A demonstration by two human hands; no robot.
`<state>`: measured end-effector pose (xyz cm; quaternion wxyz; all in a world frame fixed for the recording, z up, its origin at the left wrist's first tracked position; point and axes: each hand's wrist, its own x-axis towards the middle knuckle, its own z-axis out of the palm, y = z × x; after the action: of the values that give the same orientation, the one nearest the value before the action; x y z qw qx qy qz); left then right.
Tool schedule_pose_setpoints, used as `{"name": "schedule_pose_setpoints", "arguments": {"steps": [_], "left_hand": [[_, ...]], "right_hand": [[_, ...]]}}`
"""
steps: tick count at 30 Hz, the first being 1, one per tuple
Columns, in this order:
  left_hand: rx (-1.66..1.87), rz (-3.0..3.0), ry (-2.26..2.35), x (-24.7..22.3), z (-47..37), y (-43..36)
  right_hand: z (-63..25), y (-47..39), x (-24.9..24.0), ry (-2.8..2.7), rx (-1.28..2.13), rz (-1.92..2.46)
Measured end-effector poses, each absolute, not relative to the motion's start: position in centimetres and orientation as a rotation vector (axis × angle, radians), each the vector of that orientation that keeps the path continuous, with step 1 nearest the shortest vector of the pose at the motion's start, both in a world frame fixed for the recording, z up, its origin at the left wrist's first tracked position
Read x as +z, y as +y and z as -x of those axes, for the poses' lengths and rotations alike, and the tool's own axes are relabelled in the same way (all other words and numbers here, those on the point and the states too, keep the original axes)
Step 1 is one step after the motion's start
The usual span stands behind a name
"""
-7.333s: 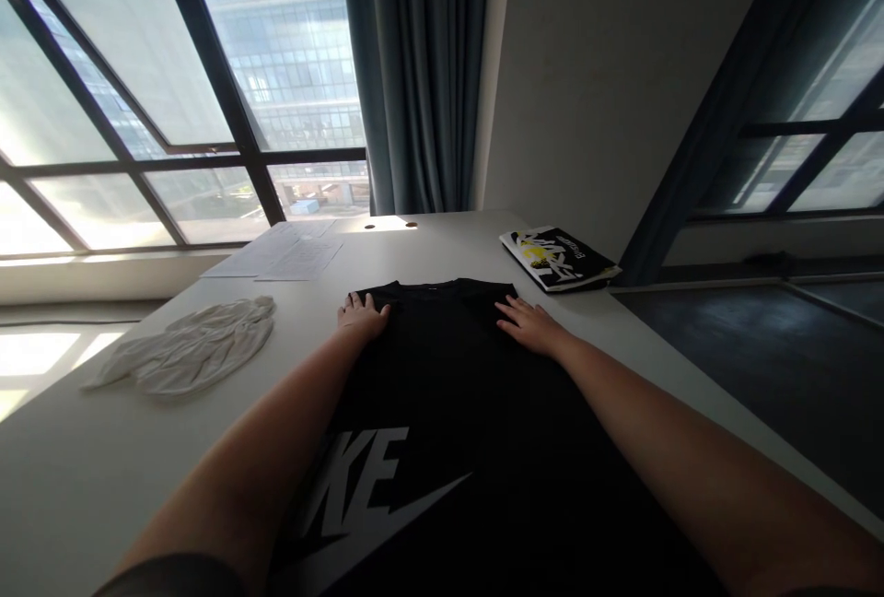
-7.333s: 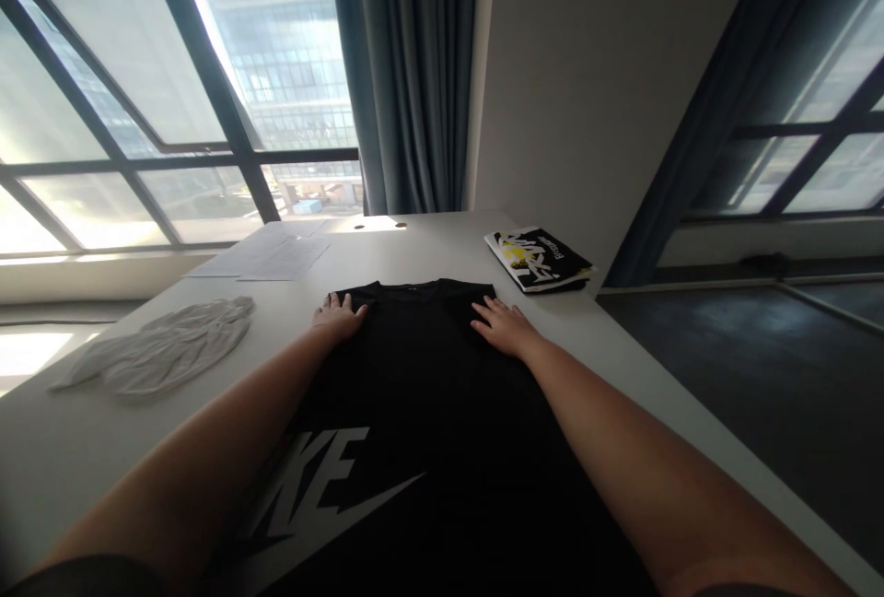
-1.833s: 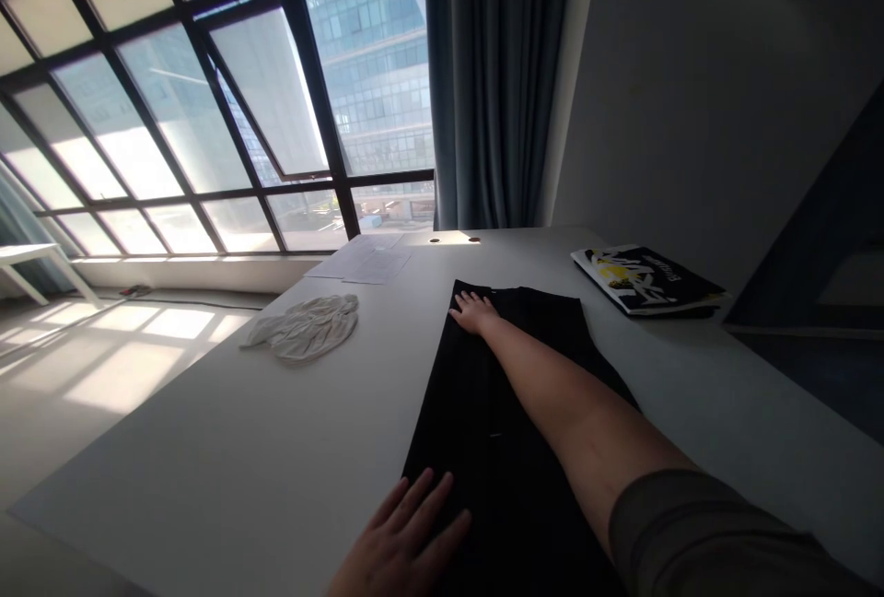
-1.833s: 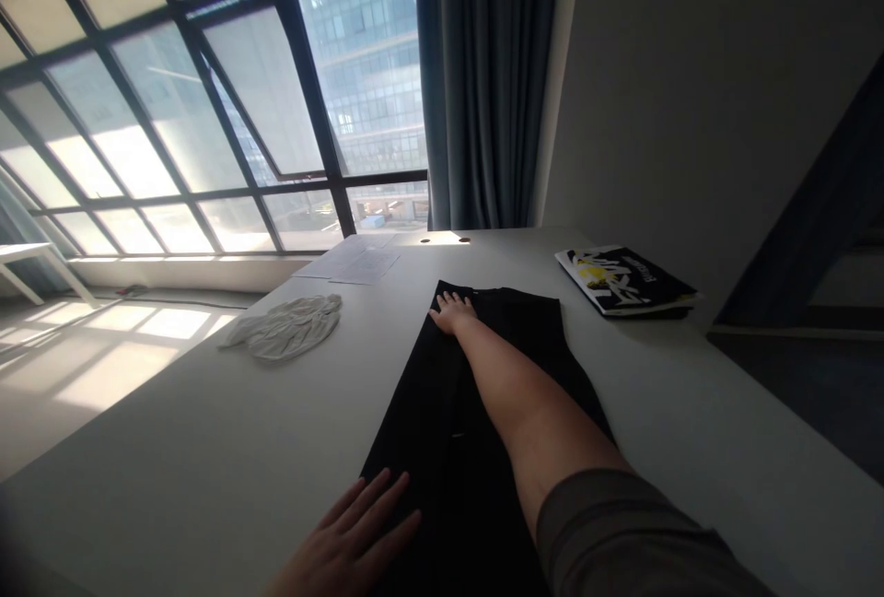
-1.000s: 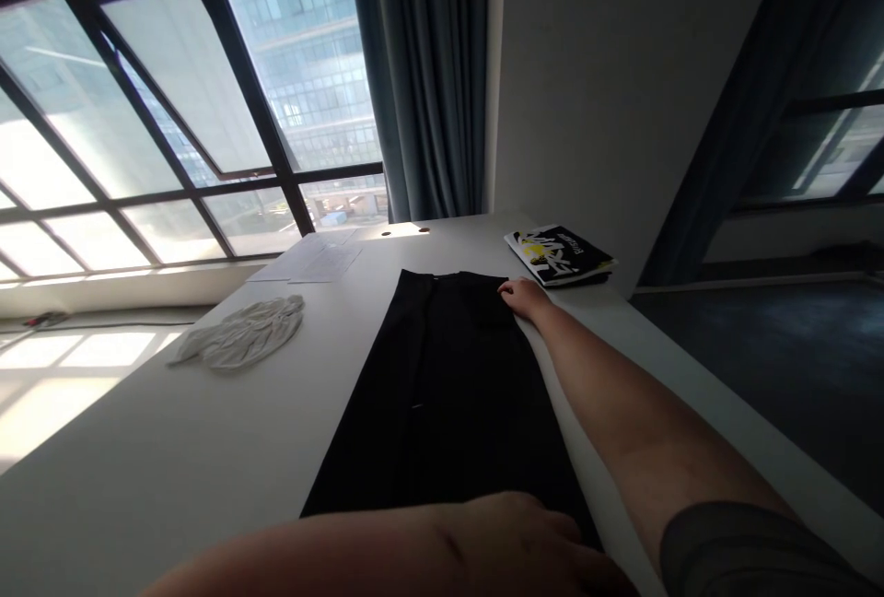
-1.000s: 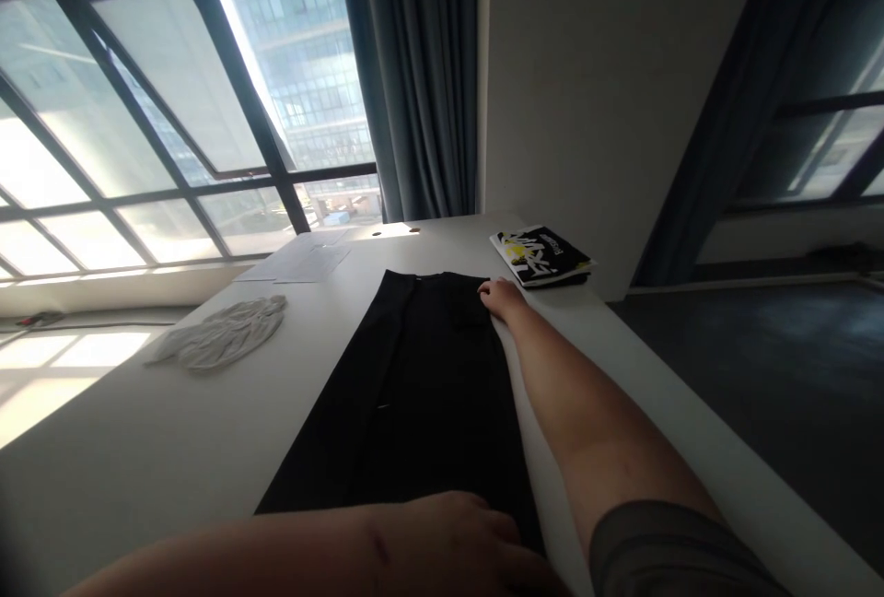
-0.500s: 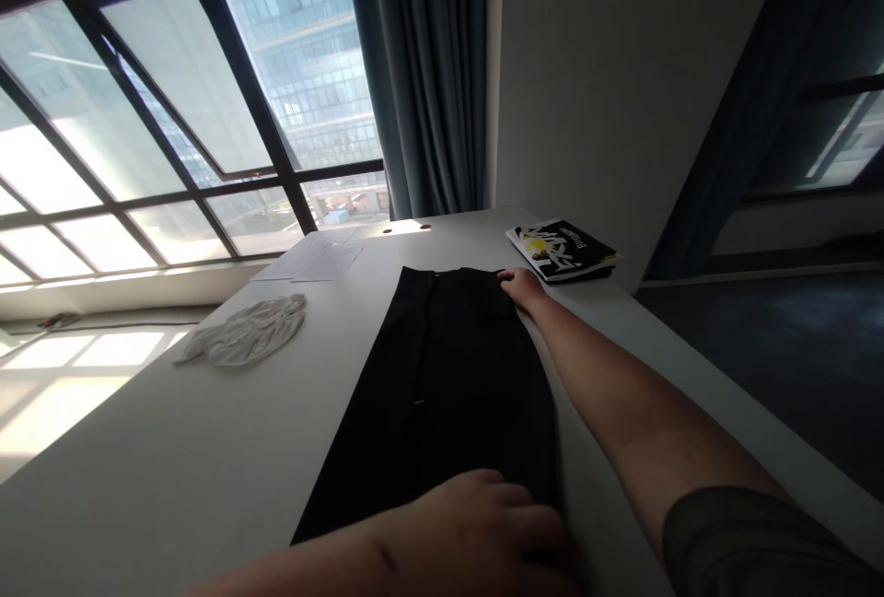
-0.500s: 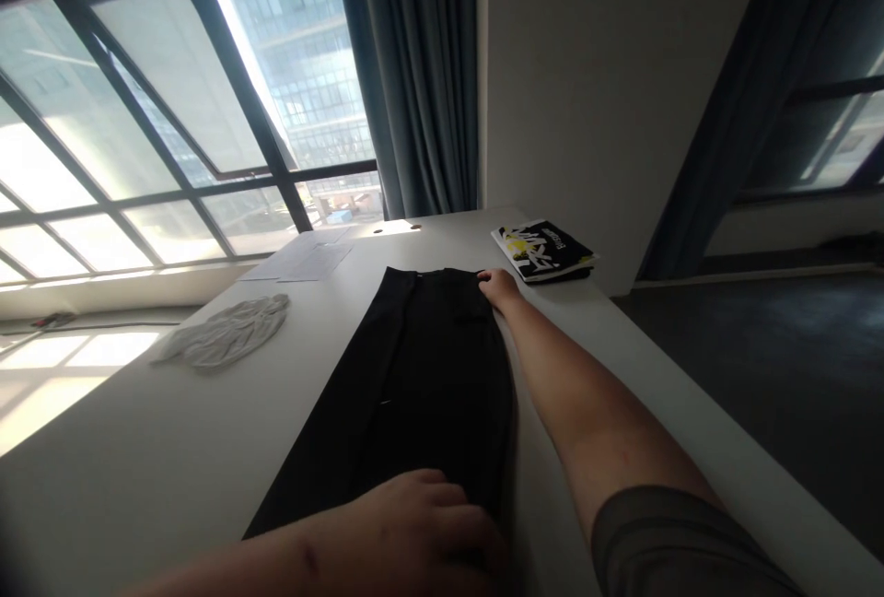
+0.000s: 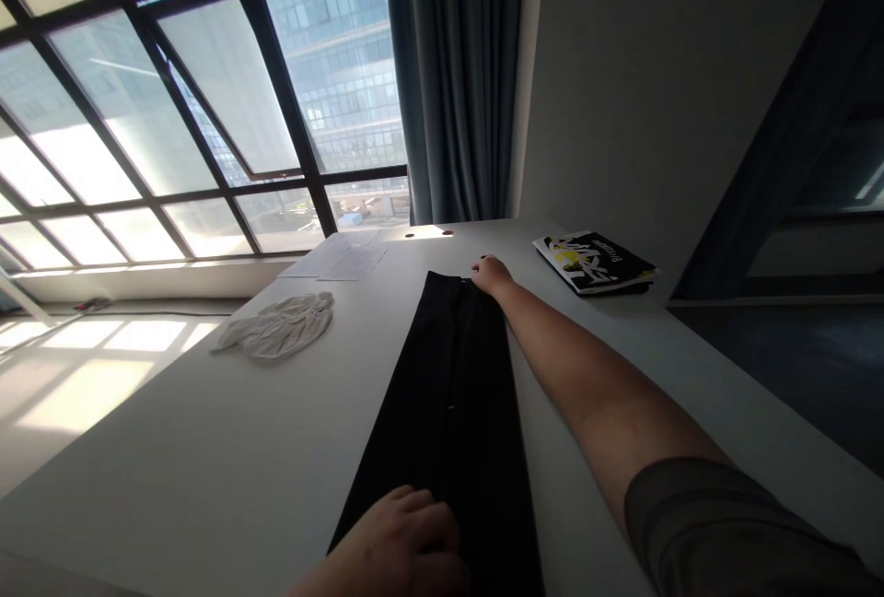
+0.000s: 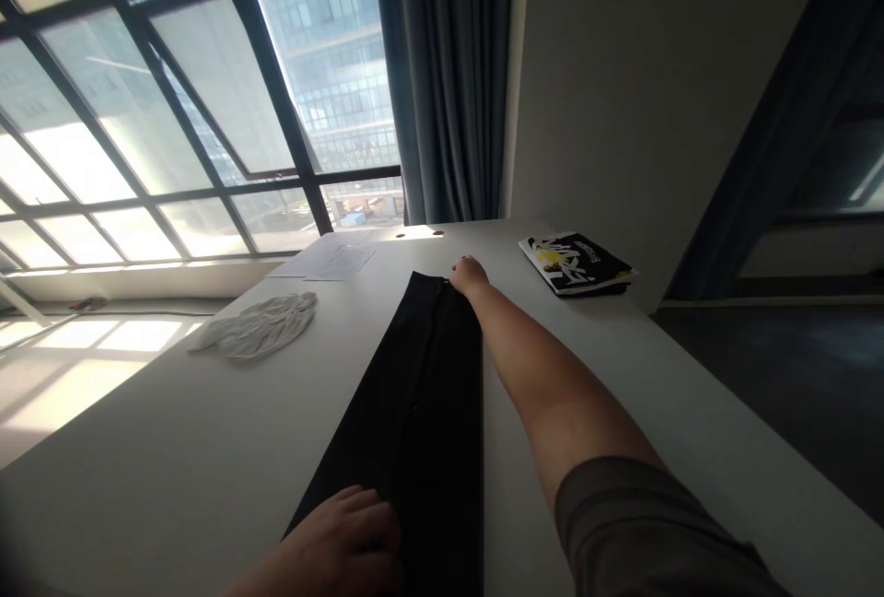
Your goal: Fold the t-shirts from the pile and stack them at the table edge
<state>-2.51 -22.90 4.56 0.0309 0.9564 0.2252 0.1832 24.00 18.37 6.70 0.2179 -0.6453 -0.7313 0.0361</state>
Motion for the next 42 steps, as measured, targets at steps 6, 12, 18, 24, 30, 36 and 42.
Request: {"name": "schedule_pose_setpoints", "arguments": {"steps": [6,12,18,24,30,36,42], "left_hand": [[0.509,-2.869,0.788,4.1,5.3,-23.3],[0.524,-2.755,0.890,3.2,5.9,-23.3],[0.567,-2.702,0.894,3.9,6.5,-23.6],[0.462,-2.574,0.985,5.5,14.3,-22.0],[0.369,-2.548,1.061,4.1,18.1,-20.9],[0.477,-2.598,1.357,3.5,14.8,-20.4],[0.498,-2.511,1.477,3.3,13.8,-19.5]], "right_hand": [[-19.3,17.5,2.1,-2.168,0.198,1.828],[-20.0,16.3,1.3,-2.198,0.113,1.708],[-20.8,11.1,3.3,-2.242,-0.103,1.396],[-21.6,-2.7,3.1,-2.637,-0.025,0.660],[-25.0,-14.9,4.4,-2.762,0.280,0.546],[-24.8,-21.3,4.9,-2.839,0.423,0.427],[-25.0,-19.5,3.4,-2.623,0.396,0.809]]}}
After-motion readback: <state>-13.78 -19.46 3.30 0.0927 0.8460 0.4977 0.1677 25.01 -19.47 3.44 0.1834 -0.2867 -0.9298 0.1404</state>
